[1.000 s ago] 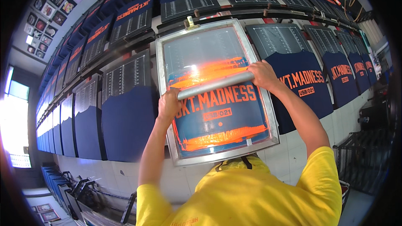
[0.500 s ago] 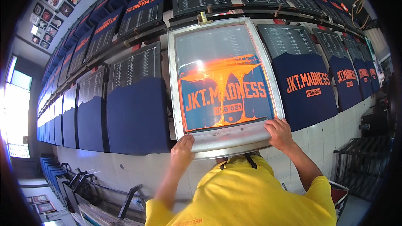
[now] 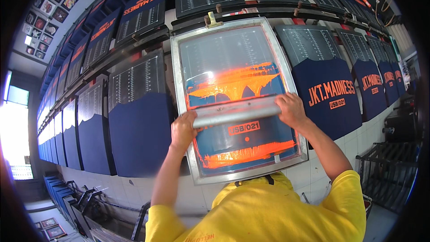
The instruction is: The person pulls a squeegee across a screen frame to apply orange ink onto dark blue t-shirts on a rotary press.
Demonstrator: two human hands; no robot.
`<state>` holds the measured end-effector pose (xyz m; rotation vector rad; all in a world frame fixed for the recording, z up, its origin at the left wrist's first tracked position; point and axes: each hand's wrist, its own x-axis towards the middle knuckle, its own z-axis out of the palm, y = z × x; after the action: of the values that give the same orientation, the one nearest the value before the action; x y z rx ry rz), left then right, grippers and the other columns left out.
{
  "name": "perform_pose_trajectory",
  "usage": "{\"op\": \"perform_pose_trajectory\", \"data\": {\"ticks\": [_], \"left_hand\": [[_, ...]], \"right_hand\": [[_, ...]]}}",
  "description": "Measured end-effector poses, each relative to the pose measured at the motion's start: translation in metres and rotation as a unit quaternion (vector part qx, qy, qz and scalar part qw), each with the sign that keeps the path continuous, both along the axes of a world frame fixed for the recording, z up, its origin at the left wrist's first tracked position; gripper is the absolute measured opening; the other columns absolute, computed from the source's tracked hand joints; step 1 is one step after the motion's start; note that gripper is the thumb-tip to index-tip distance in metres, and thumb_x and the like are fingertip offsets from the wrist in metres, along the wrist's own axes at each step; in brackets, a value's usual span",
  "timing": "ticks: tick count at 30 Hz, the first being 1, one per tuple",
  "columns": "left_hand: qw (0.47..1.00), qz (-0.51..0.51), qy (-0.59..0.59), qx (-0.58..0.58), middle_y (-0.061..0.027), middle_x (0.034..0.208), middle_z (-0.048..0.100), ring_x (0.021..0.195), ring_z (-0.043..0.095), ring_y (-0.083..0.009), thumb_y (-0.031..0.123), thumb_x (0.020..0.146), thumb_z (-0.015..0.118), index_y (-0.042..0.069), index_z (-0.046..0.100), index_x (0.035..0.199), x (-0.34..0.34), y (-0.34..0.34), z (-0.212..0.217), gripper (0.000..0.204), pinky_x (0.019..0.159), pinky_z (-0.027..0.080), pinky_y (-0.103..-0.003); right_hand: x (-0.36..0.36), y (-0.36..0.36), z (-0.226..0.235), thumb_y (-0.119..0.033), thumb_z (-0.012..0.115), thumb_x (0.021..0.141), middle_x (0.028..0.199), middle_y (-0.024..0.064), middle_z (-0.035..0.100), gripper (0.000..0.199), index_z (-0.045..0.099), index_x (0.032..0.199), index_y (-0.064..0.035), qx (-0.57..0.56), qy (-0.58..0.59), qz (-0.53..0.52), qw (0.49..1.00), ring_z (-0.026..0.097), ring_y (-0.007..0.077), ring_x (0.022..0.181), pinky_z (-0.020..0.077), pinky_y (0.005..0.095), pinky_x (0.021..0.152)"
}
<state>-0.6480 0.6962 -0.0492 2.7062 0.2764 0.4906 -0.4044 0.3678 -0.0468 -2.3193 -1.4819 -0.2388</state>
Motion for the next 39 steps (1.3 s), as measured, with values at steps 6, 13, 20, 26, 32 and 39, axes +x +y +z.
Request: {"op": "perform_pose_trajectory", "data": {"ticks": [6, 13, 20, 26, 32, 39], "left_hand": [[1.000, 0.017, 0.009, 0.016, -0.0162, 0.092, 0.070, 0.086, 0.068, -0.0369, -0.009, 0.065, 0.063, 0.003, 0.069, 0.096, 0.051, 0.033, 0.008, 0.034, 0.077, 0.056, -0.044], [0.997, 0.041, 0.063, 0.017, -0.0204, 0.090, 0.069, 0.087, 0.067, -0.0406, -0.005, 0.069, 0.061, 0.005, 0.071, 0.097, 0.060, 0.040, 0.017, 0.032, 0.077, 0.055, -0.047], [1.000, 0.022, 0.015, 0.013, -0.0187, 0.090, 0.069, 0.085, 0.068, -0.0381, -0.008, 0.066, 0.062, 0.003, 0.069, 0.101, -0.013, -0.028, 0.029, 0.037, 0.077, 0.056, -0.046], [0.997, 0.028, 0.059, -0.029, -0.0140, 0.108, 0.069, 0.097, 0.067, -0.0360, -0.011, 0.061, 0.063, 0.003, 0.065, 0.105, -0.094, -0.110, 0.031, 0.046, 0.082, 0.057, -0.042], [0.998, 0.032, 0.056, 0.000, -0.0101, 0.115, 0.069, 0.109, 0.067, -0.0293, -0.010, 0.057, 0.065, 0.002, 0.067, 0.104, -0.117, -0.131, 0.016, 0.048, 0.086, 0.057, -0.038], [0.998, 0.023, 0.056, 0.014, -0.0116, 0.115, 0.069, 0.109, 0.067, -0.0298, -0.008, 0.056, 0.068, 0.001, 0.066, 0.104, -0.076, -0.092, 0.006, 0.049, 0.088, 0.057, -0.039]], "right_hand": [[0.057, 0.034, 0.002, 0.000, 0.069, 0.065, 0.083, 0.0109, 0.066, 0.017, 0.063, 0.080, -0.0037, -0.018, 0.001, -0.008, 1.000, 0.063, 0.0313, 0.084, 0.0473, 0.0434, 0.076], [0.070, 0.041, 0.009, -0.001, 0.067, 0.066, 0.079, 0.0118, 0.065, 0.012, 0.063, 0.077, -0.0032, -0.021, -0.001, 0.003, 1.000, 0.064, 0.0337, 0.082, 0.0467, 0.0460, 0.076], [0.004, -0.022, 0.029, -0.003, 0.070, 0.064, 0.092, 0.0084, 0.068, 0.022, 0.065, 0.085, -0.0055, -0.028, 0.000, 0.005, 1.000, 0.063, 0.0283, 0.088, 0.0431, 0.0423, 0.077], [-0.079, -0.099, 0.021, -0.001, 0.070, 0.063, 0.096, 0.0050, 0.066, 0.027, 0.064, 0.088, -0.0067, 0.021, -0.012, 0.016, 1.000, 0.062, 0.0247, 0.086, 0.0426, 0.0398, 0.074], [-0.107, -0.113, 0.016, 0.002, 0.070, 0.061, 0.098, 0.0046, 0.065, 0.029, 0.063, 0.088, -0.0055, 0.007, 0.002, -0.002, 1.000, 0.062, 0.0245, 0.084, 0.0431, 0.0385, 0.071], [-0.064, -0.082, -0.001, 0.005, 0.068, 0.059, 0.098, 0.0058, 0.065, 0.030, 0.063, 0.088, -0.0040, 0.021, -0.002, -0.003, 1.000, 0.061, 0.0257, 0.084, 0.0449, 0.0388, 0.068]]}}
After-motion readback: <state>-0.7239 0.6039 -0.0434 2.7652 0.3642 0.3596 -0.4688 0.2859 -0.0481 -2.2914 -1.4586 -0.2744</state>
